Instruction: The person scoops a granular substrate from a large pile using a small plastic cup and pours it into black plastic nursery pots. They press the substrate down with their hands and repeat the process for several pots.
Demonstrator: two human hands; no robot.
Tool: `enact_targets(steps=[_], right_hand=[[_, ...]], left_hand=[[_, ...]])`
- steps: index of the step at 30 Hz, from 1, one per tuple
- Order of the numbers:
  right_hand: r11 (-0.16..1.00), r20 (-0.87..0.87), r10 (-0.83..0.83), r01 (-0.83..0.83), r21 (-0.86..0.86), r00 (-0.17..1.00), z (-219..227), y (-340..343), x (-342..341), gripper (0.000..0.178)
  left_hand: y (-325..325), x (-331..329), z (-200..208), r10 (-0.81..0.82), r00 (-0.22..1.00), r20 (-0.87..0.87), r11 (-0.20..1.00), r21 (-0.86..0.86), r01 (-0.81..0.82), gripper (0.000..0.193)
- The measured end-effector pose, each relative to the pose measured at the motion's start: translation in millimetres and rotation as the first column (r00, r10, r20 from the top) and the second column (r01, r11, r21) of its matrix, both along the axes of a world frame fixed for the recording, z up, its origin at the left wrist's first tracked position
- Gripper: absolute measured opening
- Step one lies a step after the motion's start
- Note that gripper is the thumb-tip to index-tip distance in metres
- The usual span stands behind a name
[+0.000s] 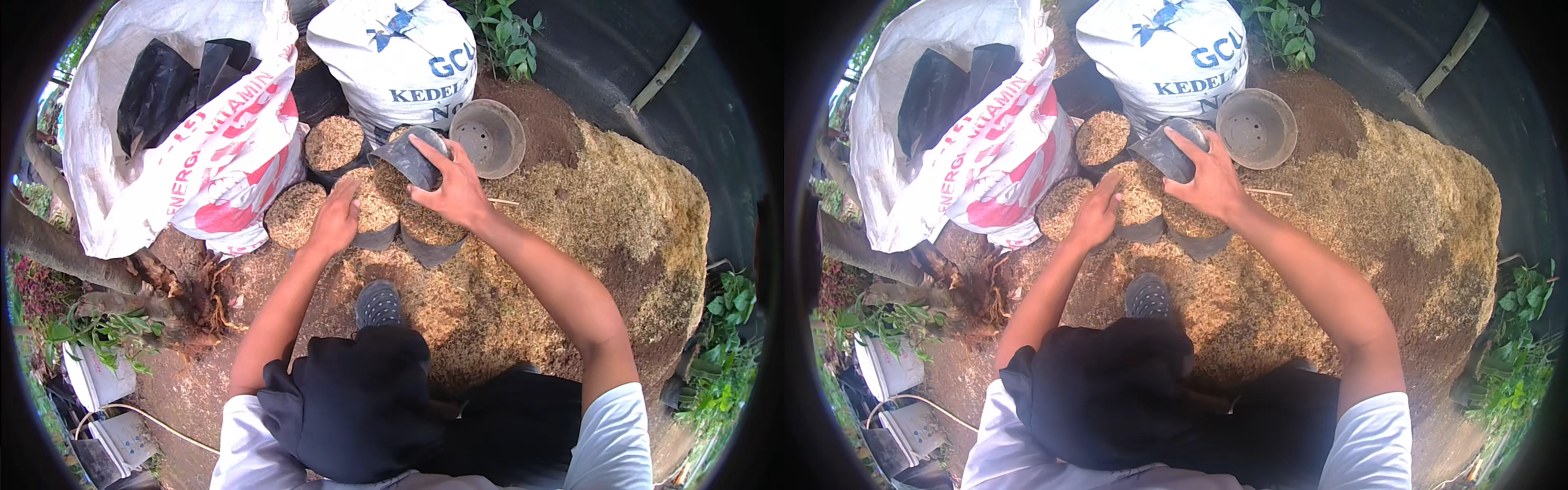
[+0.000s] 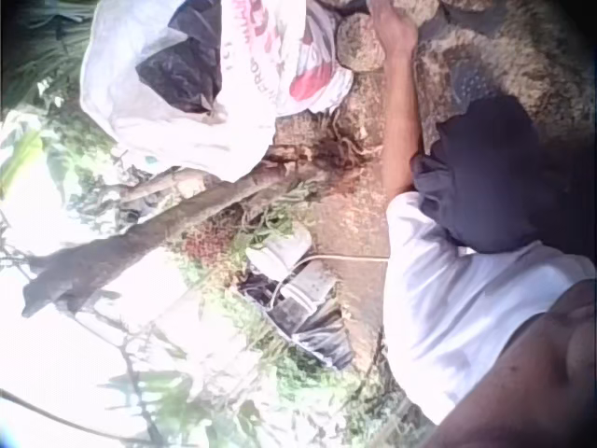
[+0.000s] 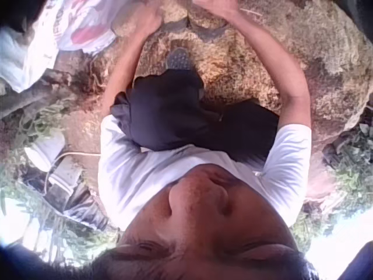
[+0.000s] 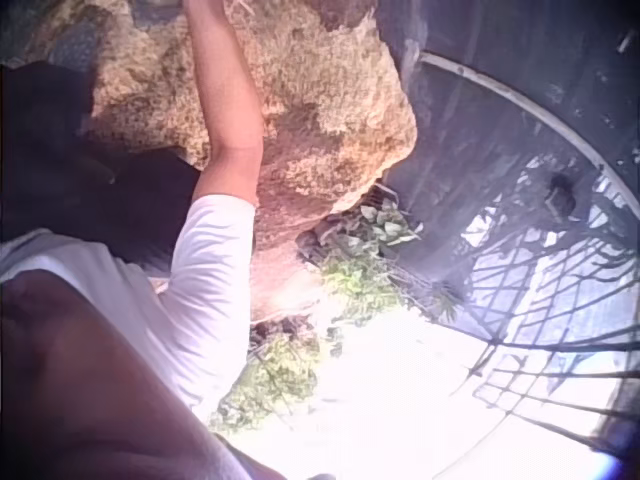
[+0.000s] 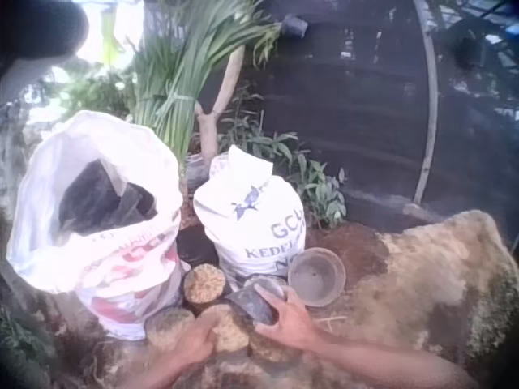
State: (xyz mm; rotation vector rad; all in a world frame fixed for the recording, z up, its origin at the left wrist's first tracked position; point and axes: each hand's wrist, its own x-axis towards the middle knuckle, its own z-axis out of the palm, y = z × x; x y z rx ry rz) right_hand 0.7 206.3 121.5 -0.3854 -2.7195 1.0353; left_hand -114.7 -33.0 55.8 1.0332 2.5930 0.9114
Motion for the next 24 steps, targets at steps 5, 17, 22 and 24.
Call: enact_targets(steps=[5,17,22,24], right_hand=[[0.972,-0.067,0.173,-0.159,0.175,0.983,-13.7,-19.4,-21.5,0.091],[0.986,-0.194,0.148,-0.129,0.106,0.97,-12.8,-20.9,-32.6,0.091],[0.963,-0.169,0.247,-0.221,0.156,0.954,-8.0,-18.8,-28.0,0.092],[0.965,-0.164,0.241,-0.219,0.145,0.957,-6.8,-19.0,-25.9,0.092]], left_hand=[[6.8,8.3,-38.4,-0.055,0.993,-0.104,0.988,0.136,0.069,0.049],[-0.5,12.2,-21.5,0.135,0.956,-0.26,0.972,0.22,-0.077,0.046],[-4.7,13.7,-19.7,0.18,0.964,-0.197,0.962,0.242,-0.13,0.049],[-6.0,15.6,-19.8,0.186,0.971,-0.152,0.954,0.266,-0.141,0.05]])
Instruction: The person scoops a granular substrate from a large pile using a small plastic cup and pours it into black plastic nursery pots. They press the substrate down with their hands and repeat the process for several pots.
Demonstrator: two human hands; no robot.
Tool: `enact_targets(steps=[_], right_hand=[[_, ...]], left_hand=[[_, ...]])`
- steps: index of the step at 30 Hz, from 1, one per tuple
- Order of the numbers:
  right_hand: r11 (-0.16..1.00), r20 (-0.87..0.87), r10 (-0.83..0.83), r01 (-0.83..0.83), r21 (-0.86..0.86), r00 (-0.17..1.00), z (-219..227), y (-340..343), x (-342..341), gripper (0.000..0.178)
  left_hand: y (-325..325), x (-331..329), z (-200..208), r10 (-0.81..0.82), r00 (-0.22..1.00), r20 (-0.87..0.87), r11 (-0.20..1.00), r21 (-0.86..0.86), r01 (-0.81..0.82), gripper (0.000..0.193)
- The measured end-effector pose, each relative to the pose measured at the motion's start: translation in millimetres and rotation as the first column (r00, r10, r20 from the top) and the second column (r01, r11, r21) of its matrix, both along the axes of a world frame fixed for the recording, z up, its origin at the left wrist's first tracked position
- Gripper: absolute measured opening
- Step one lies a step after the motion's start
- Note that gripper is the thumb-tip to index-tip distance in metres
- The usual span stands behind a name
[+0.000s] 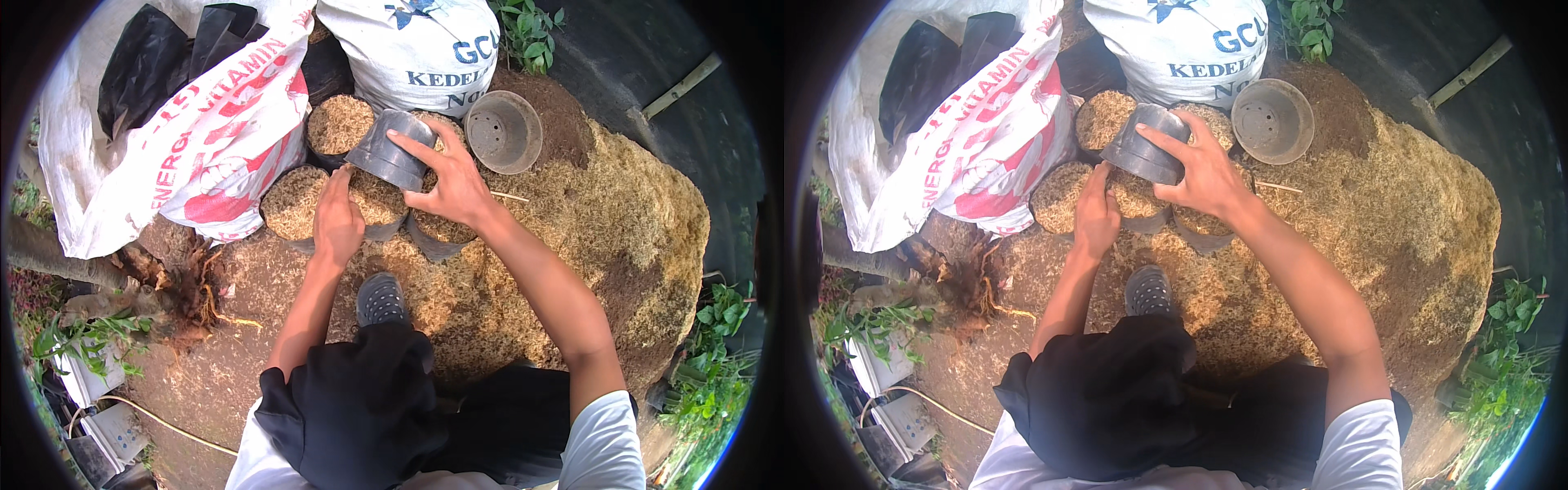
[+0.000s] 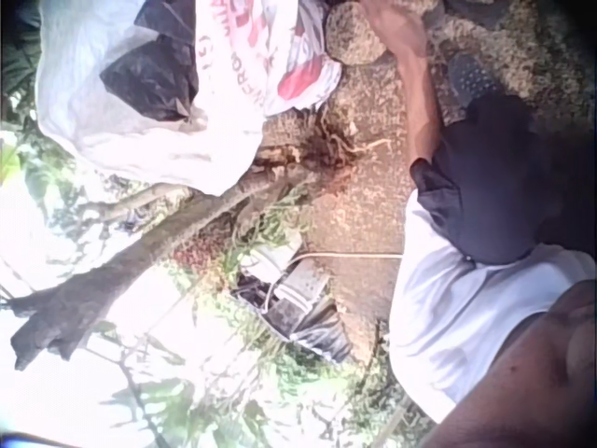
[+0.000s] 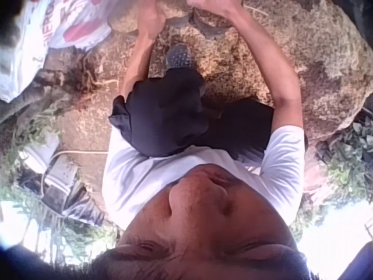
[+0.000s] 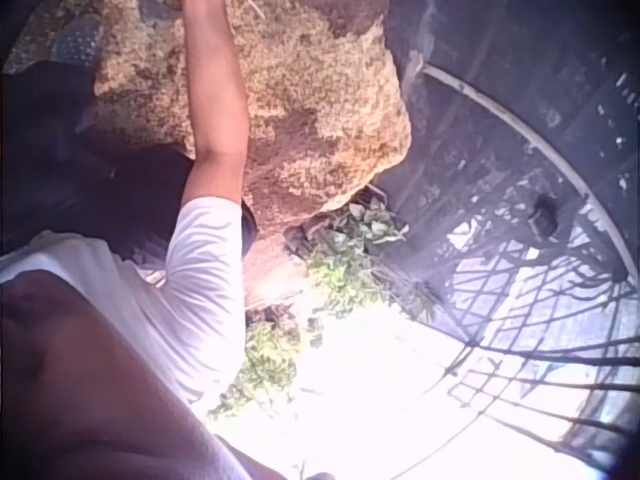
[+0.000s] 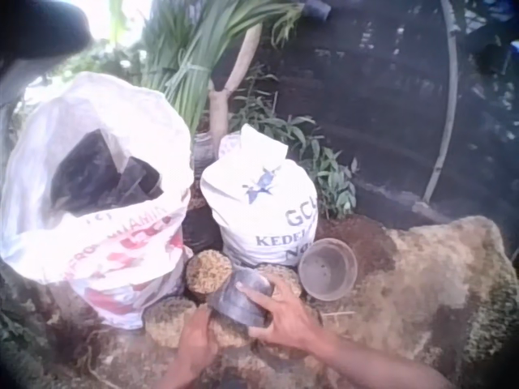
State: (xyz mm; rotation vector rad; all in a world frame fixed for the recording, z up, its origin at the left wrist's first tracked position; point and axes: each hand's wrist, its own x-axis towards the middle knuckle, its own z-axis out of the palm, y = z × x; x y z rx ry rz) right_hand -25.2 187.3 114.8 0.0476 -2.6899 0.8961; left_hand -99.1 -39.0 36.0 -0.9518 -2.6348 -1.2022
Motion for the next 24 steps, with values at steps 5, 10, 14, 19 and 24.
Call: enact_targets(steps=[5,10,14,19,24], right_hand=[[0.986,0.05,-0.11,0.115,-0.122,0.993,-1.3,-0.7,-2.1,0.09],[0.998,-0.027,-0.044,0.043,-0.038,0.999,-1.7,3.5,-4.6,0.088],[0.955,0.061,-0.221,0.229,-0.19,0.973,-0.6,11.4,-8.1,0.083],[0.795,0.313,-0.366,0.47,-0.384,0.876,-5.9,31.7,-8.7,0.081],[0.459,0.358,-0.257,0.439,-0.772,0.898,-9.6,47.8,12.1,0.073]], left_hand=[[0.8,6.3,-0.9,-0.073,0.997,0.016,0.997,-0.037,0.074,0.056],[10.1,15.5,0.1,-0.079,0.994,-0.078,0.997,-0.021,0.078,0.063],[19.3,18.5,-0.8,-0.176,0.967,-0.185,0.983,-0.077,0.164,0.063],[12.3,14.6,-7.3,-0.283,0.949,-0.14,0.93,-0.281,0.236,0.059],[8.4,19.7,-12.5,-0.292,0.944,-0.156,0.908,-0.355,0.223,0.062]])
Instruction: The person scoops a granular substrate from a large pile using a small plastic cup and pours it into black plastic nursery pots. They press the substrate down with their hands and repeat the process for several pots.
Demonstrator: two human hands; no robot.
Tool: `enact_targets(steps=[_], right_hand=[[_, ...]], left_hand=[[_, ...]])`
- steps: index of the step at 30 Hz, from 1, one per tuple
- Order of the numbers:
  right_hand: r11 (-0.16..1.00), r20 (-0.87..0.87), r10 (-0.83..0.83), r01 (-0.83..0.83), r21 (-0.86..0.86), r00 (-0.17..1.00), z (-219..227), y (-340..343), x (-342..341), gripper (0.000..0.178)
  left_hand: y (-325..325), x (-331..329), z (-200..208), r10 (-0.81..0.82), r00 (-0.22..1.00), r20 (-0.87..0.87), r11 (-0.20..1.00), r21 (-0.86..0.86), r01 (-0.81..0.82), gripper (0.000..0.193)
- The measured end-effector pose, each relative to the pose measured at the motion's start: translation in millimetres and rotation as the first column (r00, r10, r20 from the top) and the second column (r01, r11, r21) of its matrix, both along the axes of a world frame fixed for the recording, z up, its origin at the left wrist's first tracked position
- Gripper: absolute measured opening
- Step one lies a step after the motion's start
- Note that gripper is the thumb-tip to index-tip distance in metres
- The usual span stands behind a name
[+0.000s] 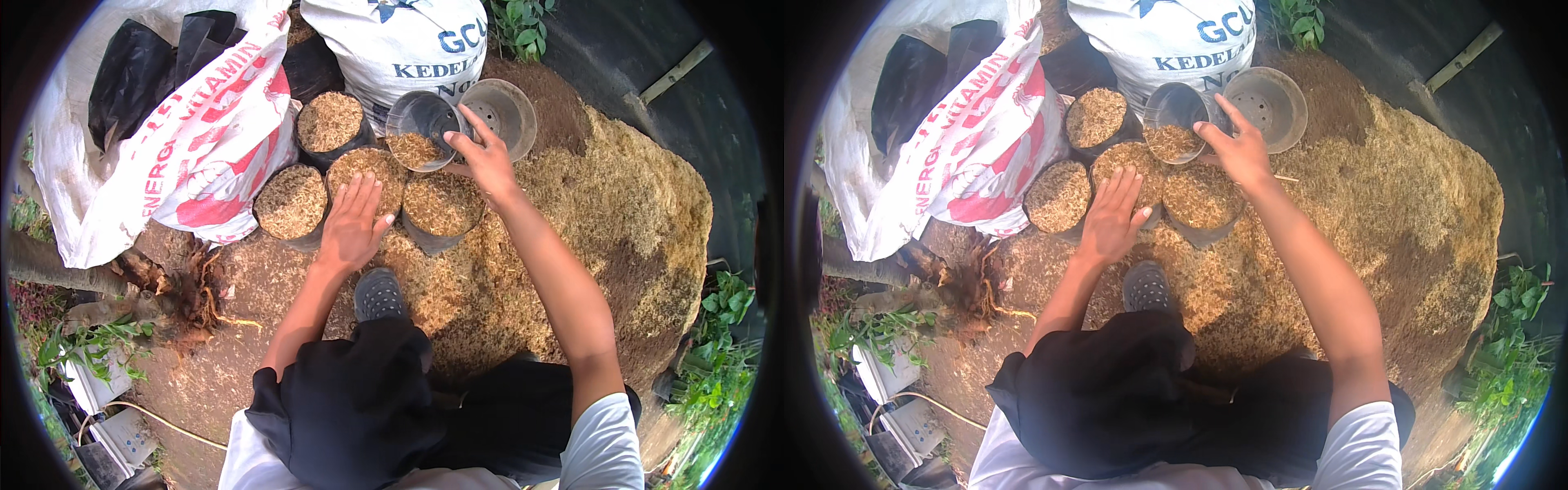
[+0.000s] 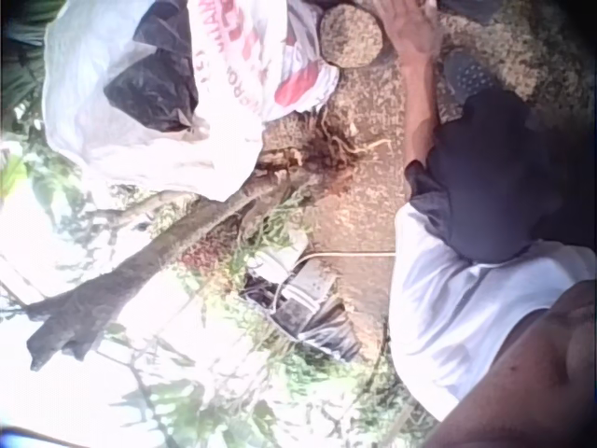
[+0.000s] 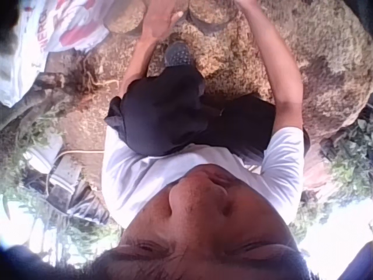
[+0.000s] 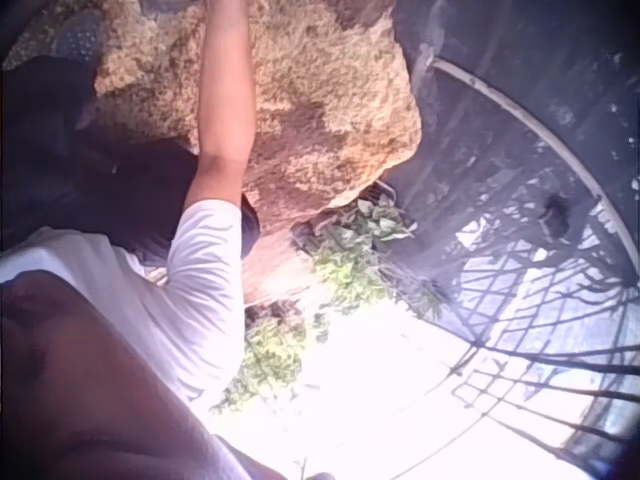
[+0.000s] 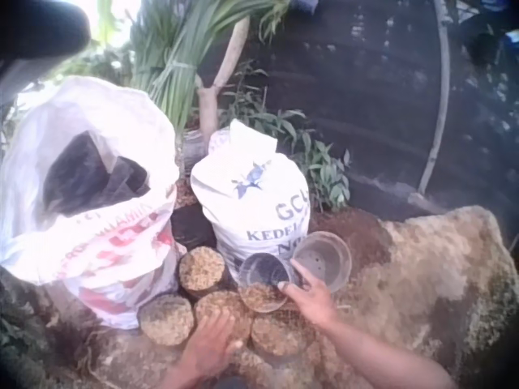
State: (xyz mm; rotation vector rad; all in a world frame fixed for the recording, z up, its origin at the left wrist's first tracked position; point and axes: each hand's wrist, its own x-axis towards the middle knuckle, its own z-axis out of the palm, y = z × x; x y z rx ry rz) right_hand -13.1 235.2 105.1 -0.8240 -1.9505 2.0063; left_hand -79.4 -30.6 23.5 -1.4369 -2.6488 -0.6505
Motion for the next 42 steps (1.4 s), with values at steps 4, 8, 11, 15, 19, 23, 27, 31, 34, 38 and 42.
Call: enact_targets(steps=[4,8,11,15,19,23,27,31,34,38,42], right_hand=[[0.987,-0.055,-0.013,0.004,-0.16,0.998,10.1,5.2,14.5,0.078],[0.978,-0.066,-0.03,0.015,-0.208,0.997,28.6,21.4,35.5,0.083],[0.98,0.005,-0.017,0.017,-0.198,1.0,39.9,44.0,58.7,0.082],[0.976,-0.027,-0.017,0.011,-0.219,0.999,49.7,61.6,85.2,0.078],[0.987,0.07,-0.032,0.043,-0.155,0.997,61.8,68.6,114.8,0.075],[0.978,0.084,-0.116,0.129,-0.166,0.99,62.6,75.7,146.2,0.074],[0.947,0.058,-0.208,0.216,-0.237,0.976,49.8,77.5,161.5,0.078],[0.94,0.057,-0.242,0.249,-0.231,0.969,41.0,75.1,169.8,0.078],[0.933,0.057,-0.246,0.252,-0.255,0.968,38.5,74.9,181.3,0.076],[0.914,0.106,-0.297,0.315,-0.257,0.949,32.7,78.9,193.2,0.073],[0.925,0.117,-0.245,0.269,-0.269,0.962,29.8,81.5,200.9,0.075]], left_hand=[[22.9,-9.3,-0.6,0.01,1.0,-0.01,0.994,-0.108,-0.011,0.069],[15.8,-12.4,1.8,0.007,0.997,0.072,0.956,-0.292,0.014,0.068],[11.7,-15.1,-1.6,0.017,0.999,0.027,0.967,-0.253,-0.01,0.066],[34.9,-29.5,-10.9,-0.086,0.996,-0.032,0.983,-0.167,0.08,0.064],[24.0,-23.3,-8.8,-0.086,0.996,-0.034,0.955,-0.286,0.073,0.063],[5.6,-16.1,-4.4,-0.004,1.0,-0.031,0.933,-0.36,-0.008,0.064],[26.5,-25.8,-7.3,0.073,0.985,-0.155,0.981,-0.168,-0.1,0.068],[36.0,-15.3,-7.5,0.13,0.989,-0.074,0.911,-0.386,-0.148,0.074],[34.9,-10.2,-6.0,0.146,0.989,-0.005,0.888,-0.44,-0.133,0.074],[49.6,-28.8,-10.9,0.007,0.996,-0.089,0.984,-0.178,-0.023,0.069],[52.9,-34.5,-15.5,-0.032,0.999,-0.01,0.964,-0.264,0.028,0.066]])
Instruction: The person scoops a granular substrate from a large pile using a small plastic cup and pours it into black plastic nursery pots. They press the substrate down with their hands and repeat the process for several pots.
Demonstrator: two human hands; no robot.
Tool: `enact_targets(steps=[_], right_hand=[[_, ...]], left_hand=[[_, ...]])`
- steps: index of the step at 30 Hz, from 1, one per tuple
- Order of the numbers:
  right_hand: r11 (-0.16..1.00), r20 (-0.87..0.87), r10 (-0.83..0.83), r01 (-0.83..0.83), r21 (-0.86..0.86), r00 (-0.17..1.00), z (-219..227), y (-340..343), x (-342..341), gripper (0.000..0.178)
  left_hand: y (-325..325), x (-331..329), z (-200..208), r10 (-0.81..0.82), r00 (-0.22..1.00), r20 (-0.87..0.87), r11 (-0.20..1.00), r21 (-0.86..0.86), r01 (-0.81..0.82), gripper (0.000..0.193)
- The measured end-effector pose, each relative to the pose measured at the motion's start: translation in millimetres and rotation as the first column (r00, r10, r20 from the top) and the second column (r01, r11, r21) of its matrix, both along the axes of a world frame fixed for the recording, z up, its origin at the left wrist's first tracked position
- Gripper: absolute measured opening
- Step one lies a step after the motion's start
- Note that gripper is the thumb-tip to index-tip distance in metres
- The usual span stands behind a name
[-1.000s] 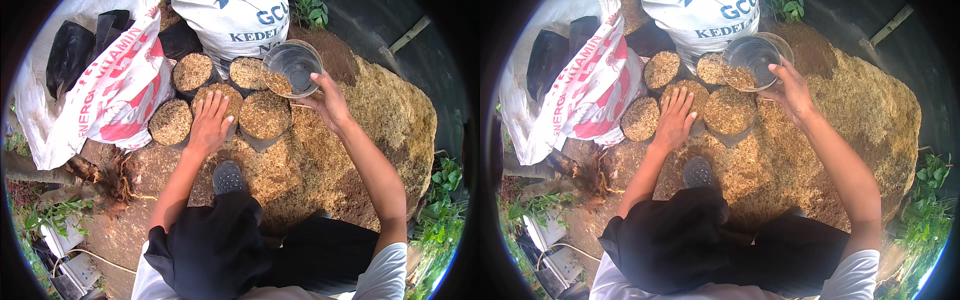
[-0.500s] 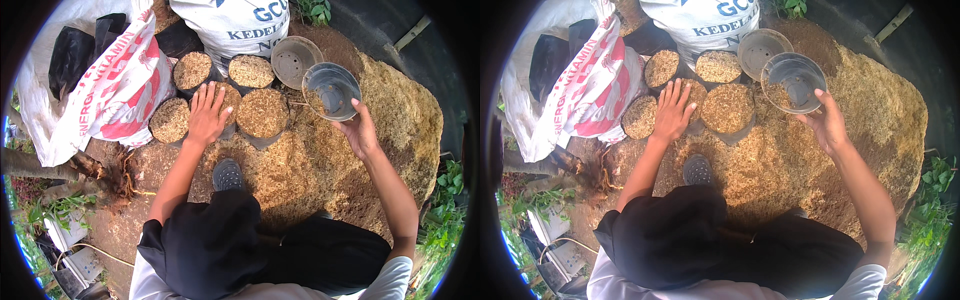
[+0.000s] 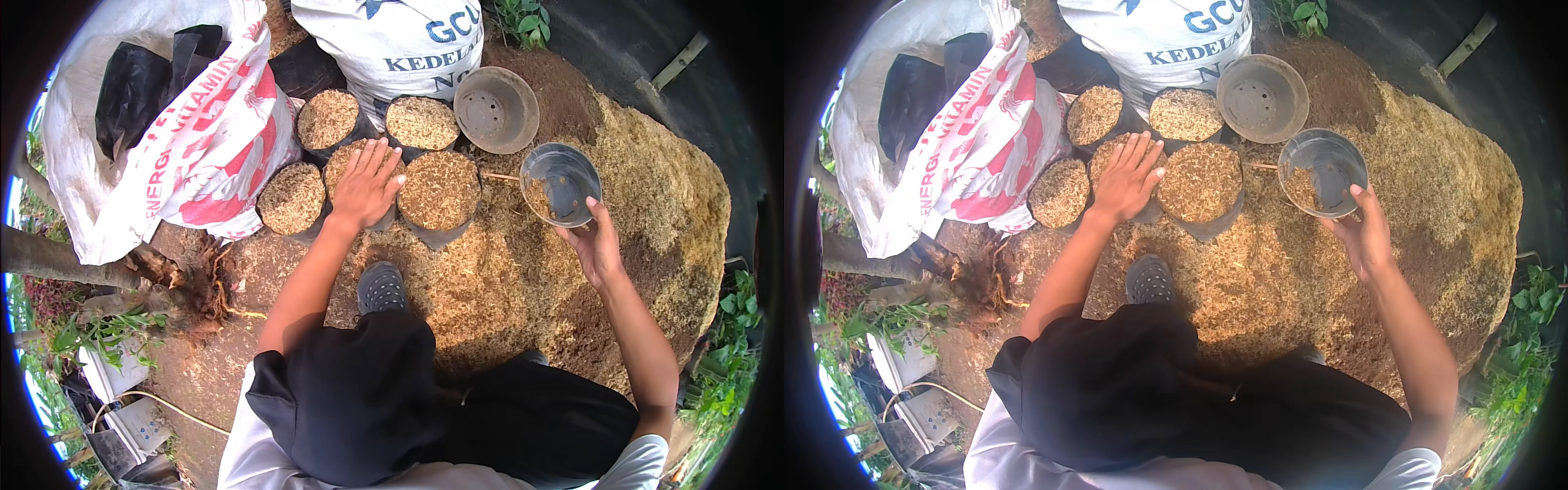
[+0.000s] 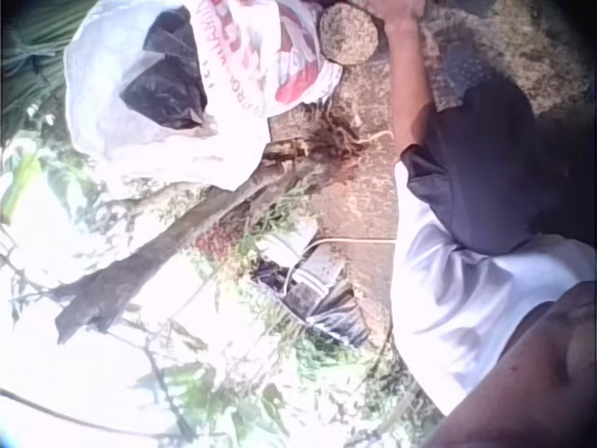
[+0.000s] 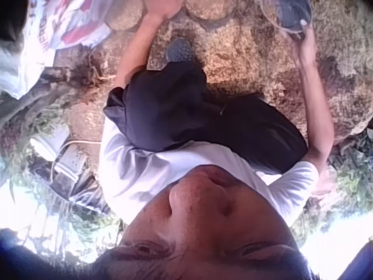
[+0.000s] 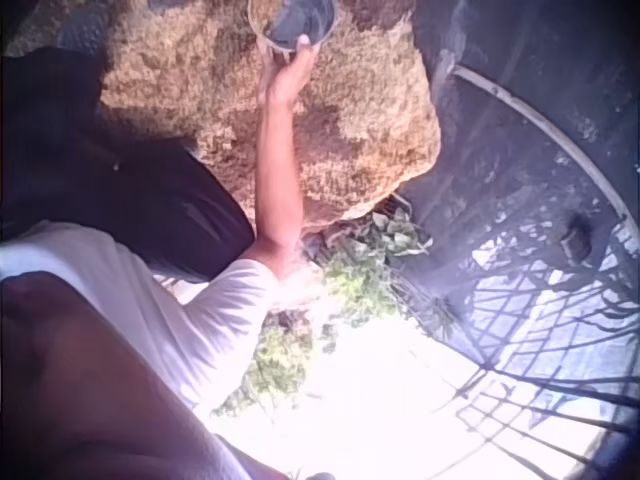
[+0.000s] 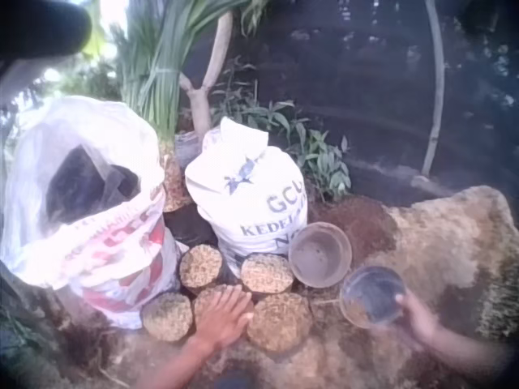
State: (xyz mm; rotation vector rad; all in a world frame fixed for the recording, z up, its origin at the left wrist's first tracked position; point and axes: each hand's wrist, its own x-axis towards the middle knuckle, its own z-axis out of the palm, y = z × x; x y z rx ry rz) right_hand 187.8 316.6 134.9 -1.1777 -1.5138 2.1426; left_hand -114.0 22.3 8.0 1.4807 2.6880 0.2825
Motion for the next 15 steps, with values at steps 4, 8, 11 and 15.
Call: enact_targets(steps=[4,8,11,15], right_hand=[[1.0,-0.013,-0.025,0.025,0.014,1.0,-0.5,-1.8,8.7,0.074],[0.999,0.0,-0.036,0.036,-0.002,0.999,-4.9,0.4,12.6,0.076],[0.999,-0.005,-0.038,0.038,0.0,0.999,-9.7,0.9,14.0,0.078],[0.998,0.003,-0.063,0.063,-0.026,0.998,-10.7,0.3,16.6,0.079]], left_hand=[[-12.0,9.0,3.4,0.066,0.997,-0.04,0.994,-0.081,-0.069,0.065],[-6.3,2.3,4.1,0.091,0.996,0.018,0.995,-0.05,-0.09,0.065],[-1.6,0.0,-0.3,0.076,0.982,-0.174,0.995,0.069,-0.065,0.067],[-7.2,9.6,-3.9,0.13,0.989,-0.075,0.99,-0.04,-0.134,0.07]])
